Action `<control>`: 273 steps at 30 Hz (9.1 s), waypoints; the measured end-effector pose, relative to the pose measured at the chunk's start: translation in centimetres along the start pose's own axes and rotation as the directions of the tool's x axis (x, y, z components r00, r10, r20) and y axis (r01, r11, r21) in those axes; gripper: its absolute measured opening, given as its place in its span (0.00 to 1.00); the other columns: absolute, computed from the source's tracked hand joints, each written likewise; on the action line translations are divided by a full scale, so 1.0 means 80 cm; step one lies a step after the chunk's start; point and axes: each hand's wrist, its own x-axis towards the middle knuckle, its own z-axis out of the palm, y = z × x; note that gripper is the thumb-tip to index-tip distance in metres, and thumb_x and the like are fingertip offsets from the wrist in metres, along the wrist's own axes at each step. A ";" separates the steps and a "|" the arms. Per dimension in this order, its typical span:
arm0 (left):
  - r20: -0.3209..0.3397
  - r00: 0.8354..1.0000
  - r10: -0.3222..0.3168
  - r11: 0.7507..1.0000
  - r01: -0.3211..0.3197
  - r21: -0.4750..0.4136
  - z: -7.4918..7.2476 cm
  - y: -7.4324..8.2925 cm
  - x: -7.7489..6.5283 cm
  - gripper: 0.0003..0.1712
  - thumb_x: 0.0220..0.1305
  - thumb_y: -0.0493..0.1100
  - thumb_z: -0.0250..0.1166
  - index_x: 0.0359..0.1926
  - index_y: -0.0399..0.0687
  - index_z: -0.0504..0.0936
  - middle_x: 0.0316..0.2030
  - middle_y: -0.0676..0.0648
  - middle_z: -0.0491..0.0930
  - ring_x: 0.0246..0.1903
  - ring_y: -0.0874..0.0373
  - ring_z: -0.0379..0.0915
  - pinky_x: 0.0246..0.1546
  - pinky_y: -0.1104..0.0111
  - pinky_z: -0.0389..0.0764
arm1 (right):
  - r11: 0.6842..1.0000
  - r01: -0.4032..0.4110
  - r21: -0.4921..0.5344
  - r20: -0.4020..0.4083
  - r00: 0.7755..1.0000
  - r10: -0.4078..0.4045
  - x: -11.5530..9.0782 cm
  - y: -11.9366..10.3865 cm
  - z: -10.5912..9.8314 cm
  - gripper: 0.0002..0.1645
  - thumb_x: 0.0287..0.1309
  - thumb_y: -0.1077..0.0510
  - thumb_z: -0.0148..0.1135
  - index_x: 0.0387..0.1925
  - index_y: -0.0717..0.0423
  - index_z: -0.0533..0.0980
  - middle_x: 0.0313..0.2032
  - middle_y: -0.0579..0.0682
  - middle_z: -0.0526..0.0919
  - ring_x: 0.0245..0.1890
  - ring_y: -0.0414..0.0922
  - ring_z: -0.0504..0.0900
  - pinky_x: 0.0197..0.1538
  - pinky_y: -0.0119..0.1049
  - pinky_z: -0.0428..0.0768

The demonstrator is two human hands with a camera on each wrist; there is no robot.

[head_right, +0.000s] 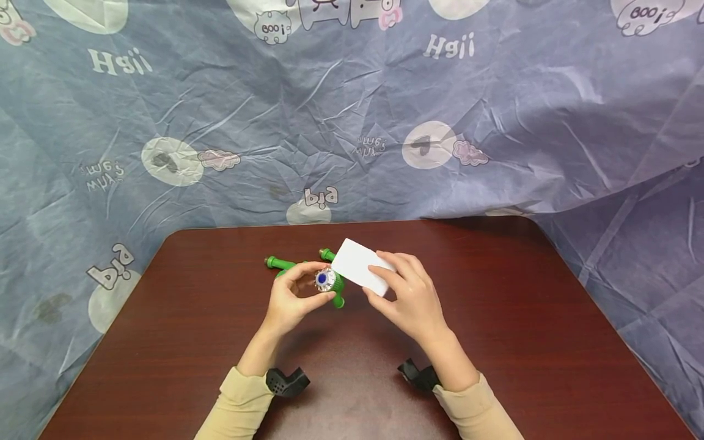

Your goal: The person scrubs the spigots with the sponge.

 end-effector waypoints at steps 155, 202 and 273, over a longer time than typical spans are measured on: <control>-0.096 0.977 -0.191 0.975 0.178 -0.134 -0.004 -0.007 0.001 0.22 0.43 0.25 0.72 0.44 0.28 0.78 0.29 0.50 0.79 0.23 0.61 0.77 0.25 0.73 0.78 | 0.985 0.145 0.092 -0.019 0.989 -0.144 0.009 0.002 -0.013 0.13 0.50 0.52 0.63 0.36 0.54 0.84 0.46 0.57 0.81 0.42 0.54 0.77 0.39 0.40 0.74; -0.015 0.996 -0.090 0.992 0.088 -0.091 -0.003 0.002 0.000 0.28 0.42 0.20 0.69 0.50 0.23 0.76 0.45 0.28 0.70 0.33 0.55 0.79 0.36 0.63 0.83 | 0.989 0.101 0.108 -0.012 0.995 -0.100 0.005 -0.005 -0.001 0.13 0.52 0.51 0.63 0.35 0.53 0.84 0.45 0.56 0.81 0.42 0.52 0.77 0.40 0.40 0.75; -0.267 0.959 -0.097 0.914 -0.021 -0.406 -0.010 -0.027 0.004 0.26 0.42 0.21 0.67 0.47 0.23 0.73 0.39 0.45 0.78 0.35 0.56 0.81 0.34 0.70 0.82 | 0.966 -0.167 0.196 -0.043 0.983 0.178 0.005 -0.001 -0.016 0.17 0.42 0.57 0.70 0.39 0.54 0.84 0.44 0.53 0.83 0.42 0.48 0.79 0.46 0.24 0.71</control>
